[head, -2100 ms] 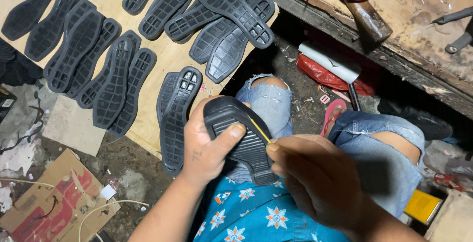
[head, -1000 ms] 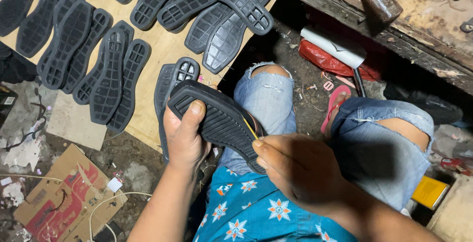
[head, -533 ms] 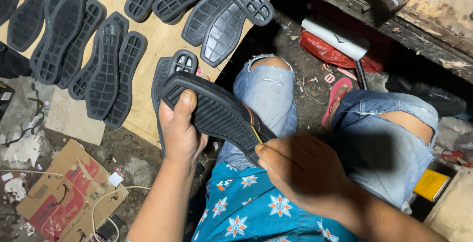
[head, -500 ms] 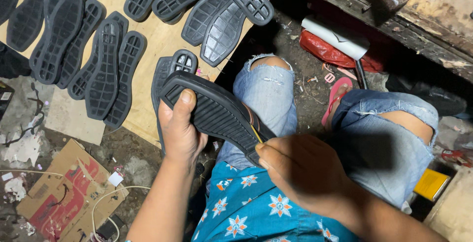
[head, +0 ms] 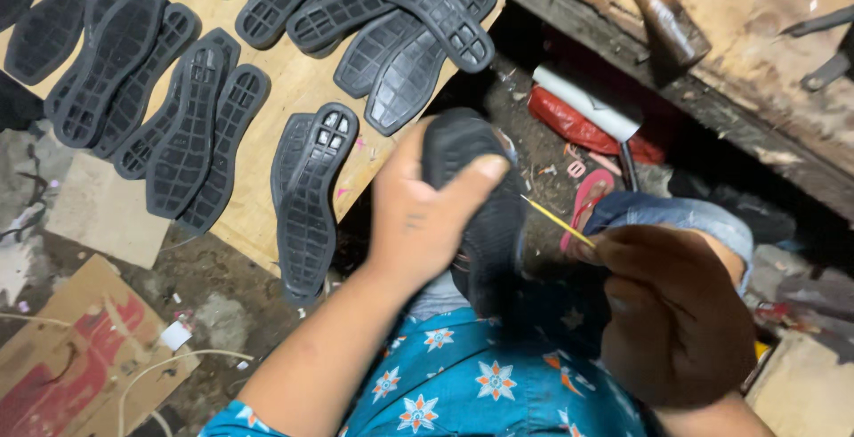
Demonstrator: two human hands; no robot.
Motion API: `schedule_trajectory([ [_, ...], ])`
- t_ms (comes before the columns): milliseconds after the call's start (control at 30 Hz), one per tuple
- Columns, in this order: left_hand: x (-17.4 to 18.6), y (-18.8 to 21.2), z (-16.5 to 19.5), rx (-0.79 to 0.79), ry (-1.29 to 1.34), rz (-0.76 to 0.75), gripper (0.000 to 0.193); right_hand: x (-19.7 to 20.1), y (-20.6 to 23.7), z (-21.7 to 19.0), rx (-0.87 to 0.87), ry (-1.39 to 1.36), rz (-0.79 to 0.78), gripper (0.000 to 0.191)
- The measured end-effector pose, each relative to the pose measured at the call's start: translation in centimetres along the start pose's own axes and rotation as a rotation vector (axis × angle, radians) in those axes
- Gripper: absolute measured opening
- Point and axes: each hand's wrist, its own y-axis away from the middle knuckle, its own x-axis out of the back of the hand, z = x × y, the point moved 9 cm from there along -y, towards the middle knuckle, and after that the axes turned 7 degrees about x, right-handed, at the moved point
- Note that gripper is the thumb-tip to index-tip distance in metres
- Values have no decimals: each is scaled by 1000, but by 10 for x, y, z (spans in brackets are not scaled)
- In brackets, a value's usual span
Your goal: The person trims the edges of a black rubber shoe sole using a small pointed tool and red-handled scissors. They hold the sole in one hand and carefully scrape and cut along the perimeter, then place the trimmed sole on a wooden table with other soles.
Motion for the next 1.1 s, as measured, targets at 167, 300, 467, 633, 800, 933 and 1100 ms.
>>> schedule_trajectory([
  [167,-36,5,34,-180,-144,27,40,8,-12,-11,14,123,-57,16],
  [300,-50,9,35,-167,-114,-32,36,3,-21,-8,-14,165,-133,15],
  [467,-54,12,39,-239,-156,-2,34,-3,-32,-14,-8,201,-177,12],
  [633,-55,15,39,-229,-133,-15,34,-12,-41,-20,32,275,-225,12],
  [800,-58,16,39,-175,-89,-42,31,-16,-50,-28,91,322,-248,10],
  [933,-58,16,41,-163,-106,-55,27,-13,-54,-31,133,351,-229,11],
  [1100,-58,17,41,-197,-100,-72,25,-6,-45,-27,119,328,-152,8],
])
